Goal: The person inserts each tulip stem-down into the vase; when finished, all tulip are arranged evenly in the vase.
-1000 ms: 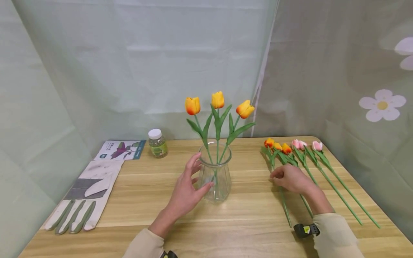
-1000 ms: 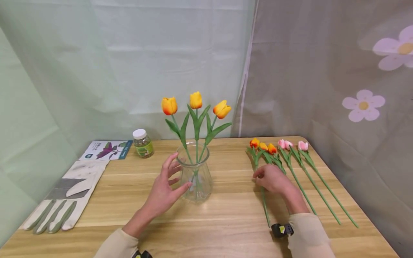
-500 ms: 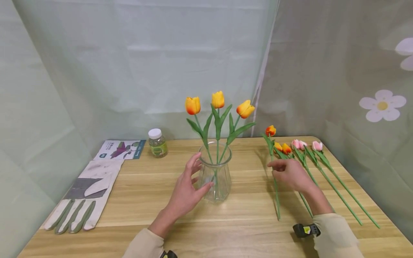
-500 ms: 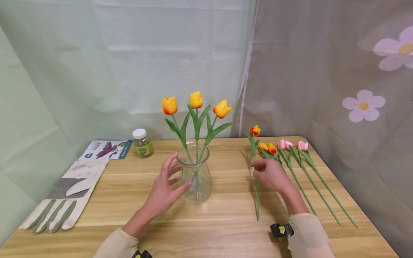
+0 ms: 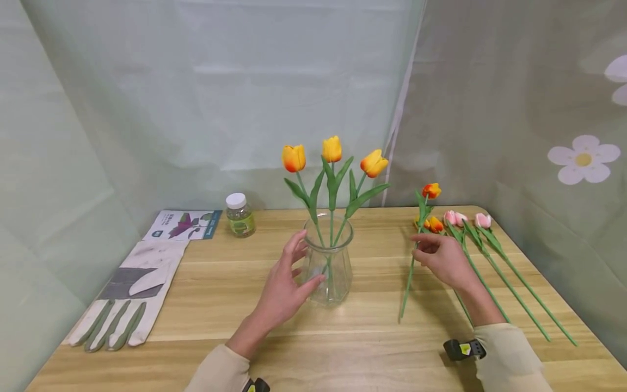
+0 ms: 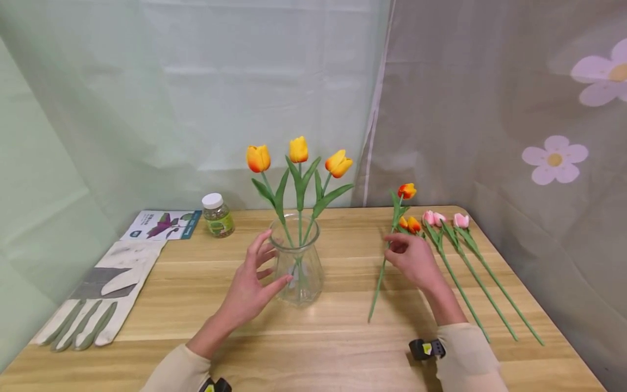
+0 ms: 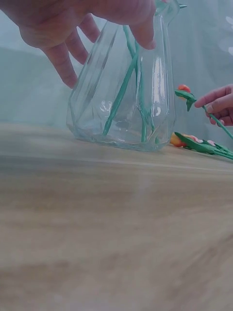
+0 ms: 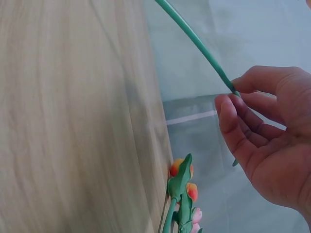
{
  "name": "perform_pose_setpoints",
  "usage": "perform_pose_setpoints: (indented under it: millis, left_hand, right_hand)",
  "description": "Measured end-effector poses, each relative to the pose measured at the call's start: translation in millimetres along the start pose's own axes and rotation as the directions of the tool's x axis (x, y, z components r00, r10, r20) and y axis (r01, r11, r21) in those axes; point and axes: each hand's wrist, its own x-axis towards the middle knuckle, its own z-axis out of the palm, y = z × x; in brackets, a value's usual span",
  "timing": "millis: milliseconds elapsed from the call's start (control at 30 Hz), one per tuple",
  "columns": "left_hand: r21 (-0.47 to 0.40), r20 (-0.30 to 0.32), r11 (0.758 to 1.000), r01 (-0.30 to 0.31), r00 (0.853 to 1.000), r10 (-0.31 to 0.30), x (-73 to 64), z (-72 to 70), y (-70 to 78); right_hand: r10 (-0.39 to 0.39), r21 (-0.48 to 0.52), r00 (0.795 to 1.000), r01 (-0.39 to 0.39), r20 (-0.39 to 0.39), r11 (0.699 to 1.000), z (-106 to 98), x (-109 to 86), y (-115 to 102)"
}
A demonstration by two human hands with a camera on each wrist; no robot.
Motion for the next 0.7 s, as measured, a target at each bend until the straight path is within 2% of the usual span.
perform_pose_setpoints:
  millis: [367,467,700]
  left_hand:
    - [0.077,-0.018,0.995,-0.068,0.997,0.069,-0.7,2.9,0.7]
    - [0.090,-0.023,0.994,-0.062,0.998,0.065,-1.3,3.7,1.2]
    - [0.112,-0.012,0.993,-0.045,0.999,0.047,-0.9,4.4,3.5]
  right_hand:
    - [0.000,0.048,0.996,0.004,-0.086,0.999,-1,-1.4,-7]
    - [-0.016,0.063,0.993,0.024,-0.118,0.998,-1,-0.9,-10]
    - [0.011,0.194,0.988,0.019,-0.154,0.981,-6,1.4,-24]
